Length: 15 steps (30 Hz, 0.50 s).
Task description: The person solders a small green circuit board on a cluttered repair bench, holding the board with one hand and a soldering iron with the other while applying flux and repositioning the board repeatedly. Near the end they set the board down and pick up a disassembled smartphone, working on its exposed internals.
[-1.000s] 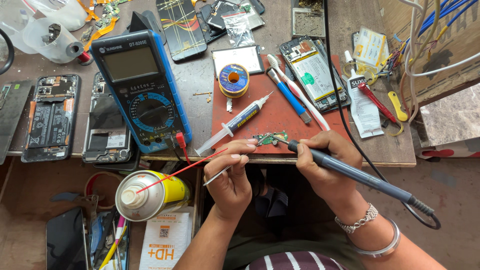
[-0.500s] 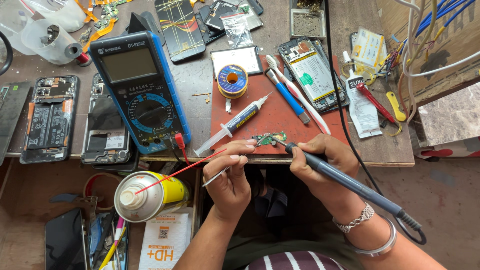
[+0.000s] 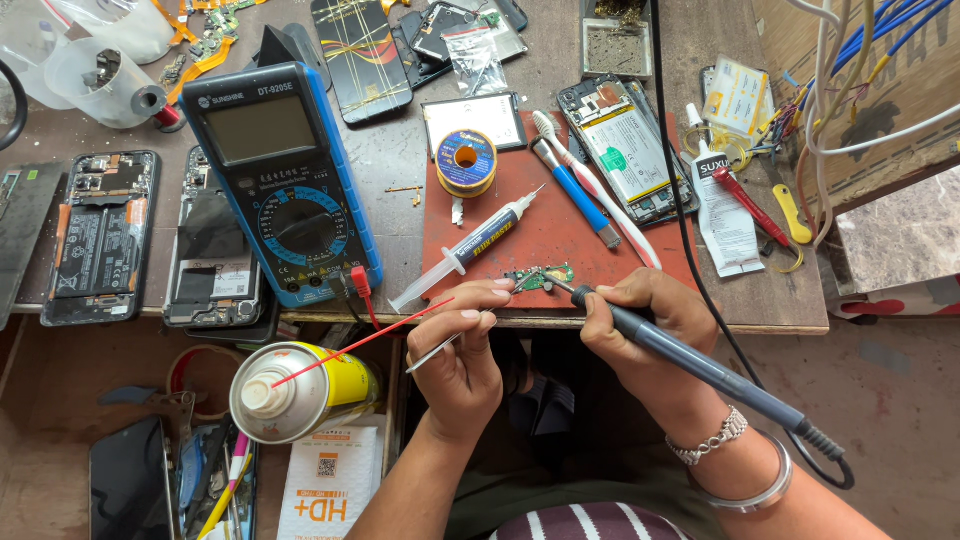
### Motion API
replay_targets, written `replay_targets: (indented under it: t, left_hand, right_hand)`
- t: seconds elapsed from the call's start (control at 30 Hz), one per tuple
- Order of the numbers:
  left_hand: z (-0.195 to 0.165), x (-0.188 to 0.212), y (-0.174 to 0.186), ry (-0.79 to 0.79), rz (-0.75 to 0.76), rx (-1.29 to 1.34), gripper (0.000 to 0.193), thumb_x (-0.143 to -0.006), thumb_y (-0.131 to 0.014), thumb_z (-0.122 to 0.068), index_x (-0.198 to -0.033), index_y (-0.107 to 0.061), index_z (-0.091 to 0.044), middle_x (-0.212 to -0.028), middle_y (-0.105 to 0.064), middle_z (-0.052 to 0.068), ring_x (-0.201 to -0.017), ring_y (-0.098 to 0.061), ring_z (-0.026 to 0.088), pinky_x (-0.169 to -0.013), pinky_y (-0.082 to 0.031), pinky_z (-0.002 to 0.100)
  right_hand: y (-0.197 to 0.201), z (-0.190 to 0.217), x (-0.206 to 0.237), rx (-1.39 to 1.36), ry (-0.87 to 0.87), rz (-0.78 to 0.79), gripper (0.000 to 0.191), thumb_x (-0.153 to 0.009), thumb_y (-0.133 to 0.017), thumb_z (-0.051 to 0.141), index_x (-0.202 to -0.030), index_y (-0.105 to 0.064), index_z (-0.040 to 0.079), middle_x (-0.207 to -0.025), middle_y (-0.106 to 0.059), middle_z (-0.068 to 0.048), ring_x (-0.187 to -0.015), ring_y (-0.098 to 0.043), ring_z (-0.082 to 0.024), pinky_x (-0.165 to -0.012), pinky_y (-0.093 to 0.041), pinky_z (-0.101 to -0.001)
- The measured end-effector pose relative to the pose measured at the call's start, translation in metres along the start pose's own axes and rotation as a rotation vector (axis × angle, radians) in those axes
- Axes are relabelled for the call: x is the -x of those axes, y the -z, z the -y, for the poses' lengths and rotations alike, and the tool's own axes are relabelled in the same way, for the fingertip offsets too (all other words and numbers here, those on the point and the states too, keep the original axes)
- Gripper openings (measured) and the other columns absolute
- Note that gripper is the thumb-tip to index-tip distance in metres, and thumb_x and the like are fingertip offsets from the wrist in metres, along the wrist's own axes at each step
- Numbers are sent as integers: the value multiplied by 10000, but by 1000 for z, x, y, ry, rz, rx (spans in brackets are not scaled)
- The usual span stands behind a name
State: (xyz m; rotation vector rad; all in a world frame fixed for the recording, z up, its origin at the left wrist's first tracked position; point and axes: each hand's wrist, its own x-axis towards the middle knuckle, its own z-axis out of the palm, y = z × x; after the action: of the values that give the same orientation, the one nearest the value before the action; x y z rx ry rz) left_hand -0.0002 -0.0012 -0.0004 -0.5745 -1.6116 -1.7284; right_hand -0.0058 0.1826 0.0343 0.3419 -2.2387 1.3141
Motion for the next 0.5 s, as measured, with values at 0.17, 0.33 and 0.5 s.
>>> replay_targets:
  t: [0.17,0.33,0.5]
  left_hand:
    - [0,0,0,4,0,5,194,-1100,-518,-2,-1213,-390,-95,-1146,-668,176,-1103,-721,313,-1004,-619,435]
    - [0,0,0,-3,1,-17,191,-1103,-515,-2,-1210,-386,-94,-1136,-673,170,-1096,-726,308,-996,-621,428]
    - [-1,0,0,-1,0,-7,191,-1101,-516,0,-1210,-389,-93,-1137,-673,174,-1098,-725,313,-998,-622,433]
  right_hand:
    - [-1,0,0,-20,-20,-5,150,-847,-788,3,-859,-638,12,-759,-648,-24,-666,-589,-60,-604,-482,-219]
    - [-1,1,0,-20,-29,-14,145,-848,-788,7,-866,-644,12,-759,-650,-22,-668,-595,-58,-607,-486,-218]
    - [-1,1,-1,-23,-23,-5,144,-850,-784,6,-863,-641,12,-760,-656,-25,-664,-597,-61,-603,-483,-218]
